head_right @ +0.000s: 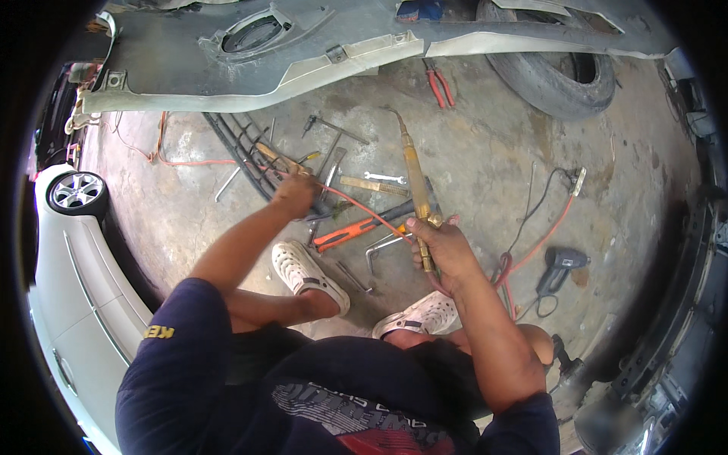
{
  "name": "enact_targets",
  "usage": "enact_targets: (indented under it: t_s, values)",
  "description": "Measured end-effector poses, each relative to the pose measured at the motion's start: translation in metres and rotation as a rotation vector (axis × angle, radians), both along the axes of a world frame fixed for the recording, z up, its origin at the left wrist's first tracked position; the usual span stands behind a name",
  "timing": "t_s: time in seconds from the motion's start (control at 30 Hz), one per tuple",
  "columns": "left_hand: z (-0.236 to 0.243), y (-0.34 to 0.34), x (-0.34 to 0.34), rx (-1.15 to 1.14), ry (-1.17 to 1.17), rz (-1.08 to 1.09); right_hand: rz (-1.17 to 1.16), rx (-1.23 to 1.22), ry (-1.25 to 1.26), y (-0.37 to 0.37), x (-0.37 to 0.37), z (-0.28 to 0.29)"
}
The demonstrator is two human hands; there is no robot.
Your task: The person uses a heat gun to warm sections of a plastic car bumper and a grille insert, then uses a screwdriver to pry and secure parts of the grille to the bumper assembly.
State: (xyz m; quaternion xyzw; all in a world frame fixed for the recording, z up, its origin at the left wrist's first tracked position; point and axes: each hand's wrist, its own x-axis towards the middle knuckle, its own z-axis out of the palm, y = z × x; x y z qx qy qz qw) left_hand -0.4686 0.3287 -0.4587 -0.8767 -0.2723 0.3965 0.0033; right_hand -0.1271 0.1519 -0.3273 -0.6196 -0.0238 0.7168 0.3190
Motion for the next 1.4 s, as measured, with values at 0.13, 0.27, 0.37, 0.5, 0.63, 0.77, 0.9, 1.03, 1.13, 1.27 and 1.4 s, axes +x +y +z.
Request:
enact_targets:
  t_s: [0.13,0.27,0.37,0.5,0.63,0.77,0.9,1.03,1.13,1.27,1.4]
  values:
    - [0.033,0.015,-0.098,-0.14,0.289,-0.004,0.011,-0.012,0.049,0.001,0.003,-0.006]
    - [0.05,0.017,-0.159,-0.169,0.568,0.103,0.024,-0.007,0.086,0.007,0.003,-0.016]
    - [0.039,0.012,-0.178,-0.105,0.523,0.249,0.053,0.028,0.113,0.015,-0.006,-0.015]
    - [0.046,0.009,-0.102,-0.267,0.346,0.254,0.138,0.062,0.061,0.008,-0.006,-0.025]
    - [0.053,-0.003,-0.039,-0.956,-0.249,1.135,0.247,0.184,0.113,0.004,-0.021,-0.022]
    - [0.109,-0.031,0.047,-1.755,-0.94,1.787,0.611,0.492,-0.164,0.005,-0.025,-0.004]
    - [0.138,-0.065,0.057,-1.431,-1.037,2.052,0.97,0.576,-0.376,0.01,-0.019,0.018]
    - [0.186,-0.103,0.047,-1.247,-1.222,2.197,1.099,0.469,-0.612,-0.007,-0.023,0.051]
    - [0.239,-0.116,0.041,-1.134,-1.321,2.261,0.899,0.543,-1.097,-0.053,-0.05,0.053]
    - [0.35,-0.131,0.048,-0.937,-1.326,2.134,0.756,0.293,-0.867,-0.108,-0.043,0.154]
    - [0.491,-0.142,0.082,-0.928,-1.329,2.052,0.839,0.102,-0.712,-0.181,-0.003,0.287]
